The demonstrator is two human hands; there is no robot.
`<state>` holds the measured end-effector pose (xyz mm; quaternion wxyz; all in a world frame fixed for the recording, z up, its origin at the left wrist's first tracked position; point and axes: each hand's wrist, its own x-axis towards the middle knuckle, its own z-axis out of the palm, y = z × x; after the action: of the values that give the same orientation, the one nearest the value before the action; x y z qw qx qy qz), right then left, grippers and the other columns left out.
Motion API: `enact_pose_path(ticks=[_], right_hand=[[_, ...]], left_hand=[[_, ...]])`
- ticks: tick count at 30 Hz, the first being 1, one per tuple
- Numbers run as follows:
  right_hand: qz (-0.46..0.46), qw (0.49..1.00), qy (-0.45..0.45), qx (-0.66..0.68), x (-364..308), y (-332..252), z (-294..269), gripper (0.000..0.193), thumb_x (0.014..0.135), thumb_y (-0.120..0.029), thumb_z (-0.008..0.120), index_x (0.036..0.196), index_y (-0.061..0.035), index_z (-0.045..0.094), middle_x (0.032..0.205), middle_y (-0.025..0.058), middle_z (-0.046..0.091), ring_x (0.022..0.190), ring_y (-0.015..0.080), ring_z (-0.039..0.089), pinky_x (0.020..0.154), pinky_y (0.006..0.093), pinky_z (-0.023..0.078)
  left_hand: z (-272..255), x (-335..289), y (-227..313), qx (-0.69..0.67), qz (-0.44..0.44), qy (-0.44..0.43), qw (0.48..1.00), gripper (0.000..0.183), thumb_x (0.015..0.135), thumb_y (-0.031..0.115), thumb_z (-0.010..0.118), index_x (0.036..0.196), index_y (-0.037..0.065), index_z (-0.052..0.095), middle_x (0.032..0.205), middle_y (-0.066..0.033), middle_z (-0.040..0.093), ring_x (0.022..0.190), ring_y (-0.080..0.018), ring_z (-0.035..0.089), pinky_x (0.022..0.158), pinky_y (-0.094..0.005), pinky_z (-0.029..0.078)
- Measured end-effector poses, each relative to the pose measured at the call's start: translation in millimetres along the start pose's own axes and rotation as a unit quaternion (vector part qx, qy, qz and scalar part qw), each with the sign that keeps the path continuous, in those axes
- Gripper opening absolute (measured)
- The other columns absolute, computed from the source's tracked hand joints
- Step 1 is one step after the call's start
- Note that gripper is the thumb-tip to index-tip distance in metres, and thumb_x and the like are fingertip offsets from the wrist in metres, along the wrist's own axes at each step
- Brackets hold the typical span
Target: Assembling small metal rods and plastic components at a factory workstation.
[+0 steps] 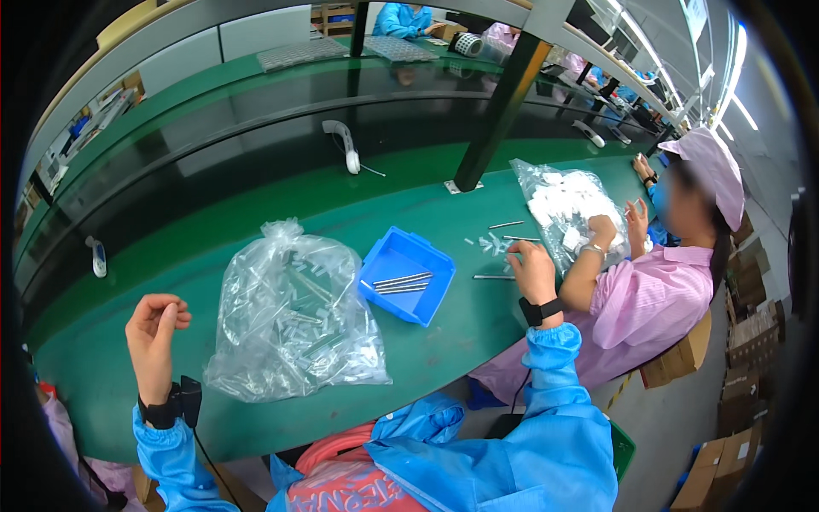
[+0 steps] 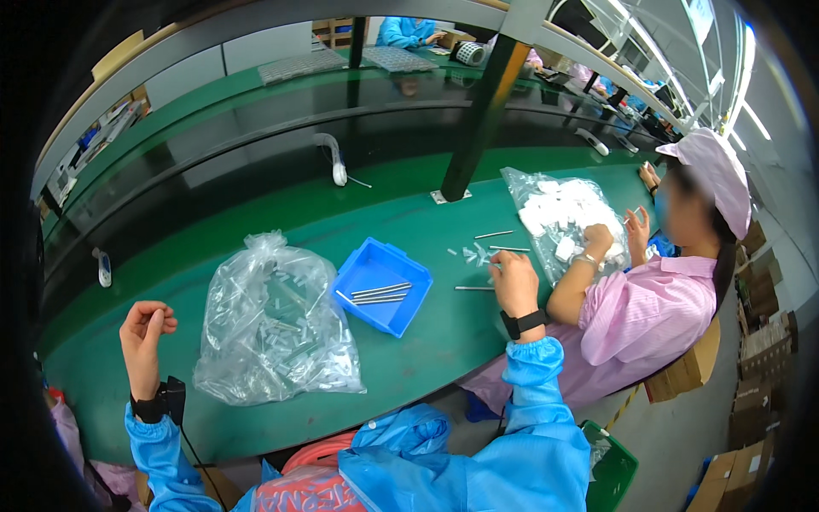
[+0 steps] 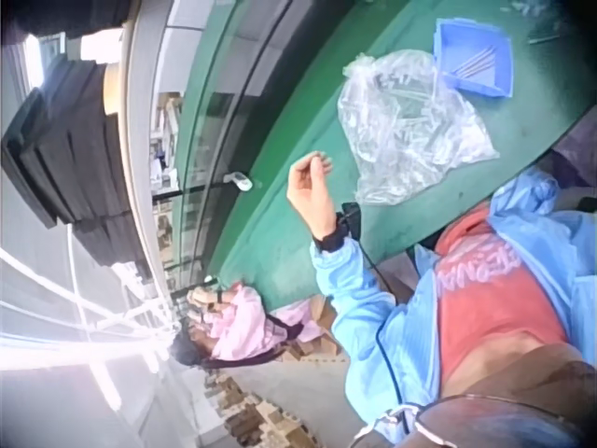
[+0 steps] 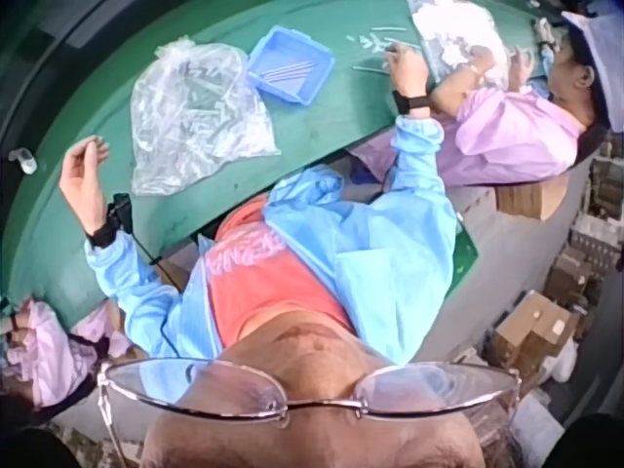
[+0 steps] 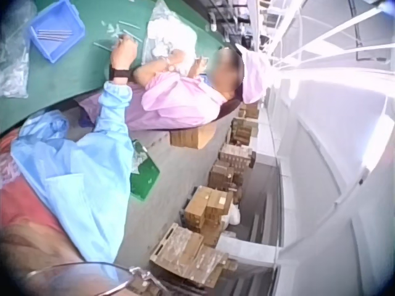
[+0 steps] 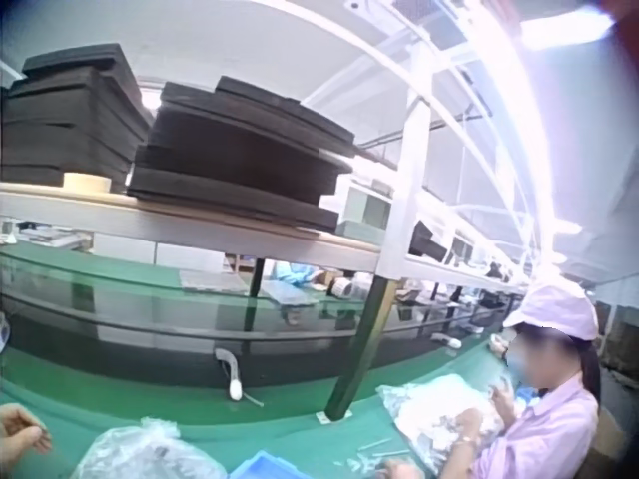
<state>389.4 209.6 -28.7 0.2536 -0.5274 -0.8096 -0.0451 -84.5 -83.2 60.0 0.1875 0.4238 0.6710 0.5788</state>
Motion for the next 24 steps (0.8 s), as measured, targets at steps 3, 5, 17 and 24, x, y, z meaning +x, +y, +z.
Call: enact_pose_path(ticks=[3,5,17,24], right_hand=[[0.043,0.985,-0.074,0.150,12,-26,2,0.011,0.081,-0.013,0.063,0.088,-0.0044,0.064,0.084,0.0143,0.066,0.079,0.0344,0.062,0.070,0.0418,0.049],[-0.003,0.984,-0.100,0.150,17,-47,1,0.013,0.083,-0.015,0.061,0.088,-0.0031,0.064,0.086,0.0162,0.066,0.080,0.0351,0.063,0.070,0.0414,0.050],[-0.045,0.967,-0.168,0.186,-66,-5,-26,0.020,0.072,-0.009,0.072,0.090,-0.0071,0.064,0.092,0.0085,0.059,0.091,0.0271,0.057,0.075,0.0353,0.048],[-0.048,0.990,-0.124,0.051,-49,-6,-17,0.009,0.074,-0.005,0.067,0.082,-0.0060,0.061,0.083,0.0069,0.057,0.084,0.0272,0.057,0.070,0.0381,0.048]], left_hand=[[-2,3,-10,0.031,-0.006,-0.016,0.999,0.012,0.092,0.010,0.055,0.092,-0.001,0.058,0.085,-0.0061,0.061,0.074,-0.0117,0.058,0.068,-0.0249,0.047],[-2,10,-18,0.036,-0.020,-0.025,0.999,0.013,0.091,0.011,0.056,0.092,-0.002,0.058,0.085,-0.0066,0.061,0.074,-0.0119,0.058,0.069,-0.0251,0.047],[-1,3,-32,0.052,-0.024,-0.039,0.998,0.010,0.091,0.004,0.052,0.090,-0.004,0.056,0.086,-0.0076,0.058,0.076,-0.0137,0.057,0.071,-0.0261,0.046],[7,19,-28,0.061,-0.015,-0.053,0.997,0.008,0.090,0.003,0.053,0.088,-0.004,0.056,0.086,-0.0078,0.057,0.076,-0.0141,0.058,0.070,-0.0264,0.048]])
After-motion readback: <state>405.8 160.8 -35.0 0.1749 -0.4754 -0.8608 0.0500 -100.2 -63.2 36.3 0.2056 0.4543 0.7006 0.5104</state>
